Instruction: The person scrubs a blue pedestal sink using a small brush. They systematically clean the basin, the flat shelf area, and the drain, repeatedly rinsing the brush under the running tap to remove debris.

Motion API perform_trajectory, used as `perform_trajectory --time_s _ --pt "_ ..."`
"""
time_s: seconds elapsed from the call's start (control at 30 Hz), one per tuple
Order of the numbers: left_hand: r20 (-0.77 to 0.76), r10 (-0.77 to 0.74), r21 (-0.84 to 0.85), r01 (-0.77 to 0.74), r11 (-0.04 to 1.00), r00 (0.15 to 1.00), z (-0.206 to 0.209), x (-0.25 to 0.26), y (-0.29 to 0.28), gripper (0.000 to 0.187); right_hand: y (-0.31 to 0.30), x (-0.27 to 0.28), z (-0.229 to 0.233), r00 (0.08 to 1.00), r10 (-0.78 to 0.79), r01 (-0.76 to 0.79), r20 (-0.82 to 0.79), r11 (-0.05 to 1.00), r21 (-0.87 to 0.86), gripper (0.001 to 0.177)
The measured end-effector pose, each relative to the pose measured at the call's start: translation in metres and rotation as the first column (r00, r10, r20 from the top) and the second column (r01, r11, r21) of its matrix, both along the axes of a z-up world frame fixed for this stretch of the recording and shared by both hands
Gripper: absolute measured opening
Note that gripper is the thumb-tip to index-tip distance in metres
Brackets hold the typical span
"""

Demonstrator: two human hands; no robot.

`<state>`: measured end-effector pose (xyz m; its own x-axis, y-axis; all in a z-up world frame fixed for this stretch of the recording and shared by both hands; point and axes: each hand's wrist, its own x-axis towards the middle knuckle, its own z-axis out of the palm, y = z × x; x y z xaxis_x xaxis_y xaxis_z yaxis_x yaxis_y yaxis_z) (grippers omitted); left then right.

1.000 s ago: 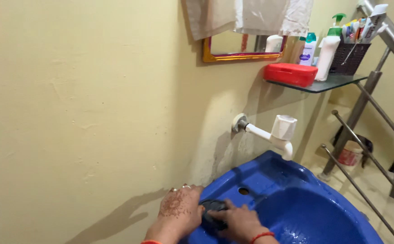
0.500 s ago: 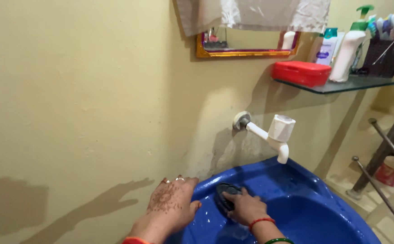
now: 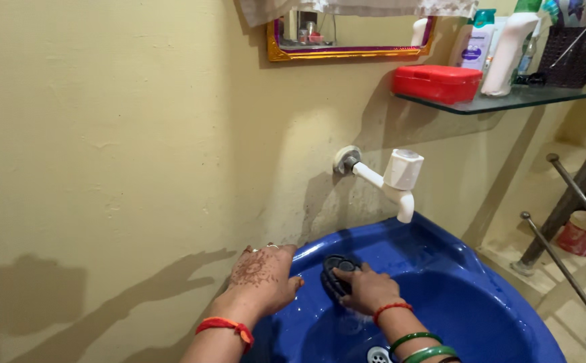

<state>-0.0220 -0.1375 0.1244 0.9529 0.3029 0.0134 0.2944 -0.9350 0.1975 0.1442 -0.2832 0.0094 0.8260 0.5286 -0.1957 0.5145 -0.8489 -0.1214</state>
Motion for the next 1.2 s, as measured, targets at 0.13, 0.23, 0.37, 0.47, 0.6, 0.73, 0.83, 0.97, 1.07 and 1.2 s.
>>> perform_trajectory --time_s 0.13,0.23,0.37,0.47,0.6,0.73,0.83,0.97,1.07,1.2 --pt "-0.028 -0.019 -0.006 0.019 1.0 0.999 -0.003 0.014 -0.013 0.049 0.017 -0.032 -0.006 0.976 0.215 -0.212 0.03 0.974 -0.081 0.073" --pt "-0.061 -0.035 -0.047 0.033 0.998 0.998 -0.009 0.02 -0.019 0.051 0.015 -0.043 -0.007 0.943 0.33 -0.325 0.049 0.941 -0.096 0.069" --pt "-0.034 -0.06 -0.044 0.059 0.997 0.998 -0.02 0.024 -0.017 0.046 -0.01 -0.023 0.005 0.952 0.306 -0.304 0.03 0.951 -0.059 0.07" --pt "-0.029 -0.051 -0.054 0.049 0.997 0.998 -0.023 0.022 -0.012 0.048 -0.029 0.0 0.008 0.964 0.266 -0.266 0.016 0.963 0.046 0.07" --pt "-0.008 -0.046 -0.071 0.046 0.996 0.999 -0.018 0.019 -0.011 0.052 -0.054 0.039 -0.002 0.986 0.161 -0.169 0.054 0.957 0.235 0.071" --pt "-0.008 -0.051 -0.087 0.051 0.995 0.999 -0.014 0.021 -0.013 0.052 -0.067 0.05 -0.01 0.999 -0.037 0.033 0.02 0.986 0.162 0.073" --pt "0.008 -0.066 -0.091 0.067 0.994 0.998 -0.017 0.026 -0.019 0.051 -0.058 0.032 -0.015 1.0 -0.013 0.012 0.003 0.987 0.161 0.075" --pt "0.014 -0.104 -0.106 0.104 0.989 0.995 -0.022 0.033 -0.03 0.051 -0.034 0.005 -0.015 0.986 0.164 -0.16 -0.006 0.97 0.184 0.072" --pt "0.043 -0.112 -0.106 0.116 0.988 0.993 -0.022 0.033 -0.032 0.054 -0.041 0.006 -0.007 0.985 0.173 -0.172 0.01 0.973 0.153 0.073" --pt "0.014 -0.085 -0.091 0.086 0.992 0.996 -0.019 0.027 -0.023 0.055 -0.061 0.019 0.001 1.0 -0.017 0.019 -0.019 0.994 0.107 0.078"
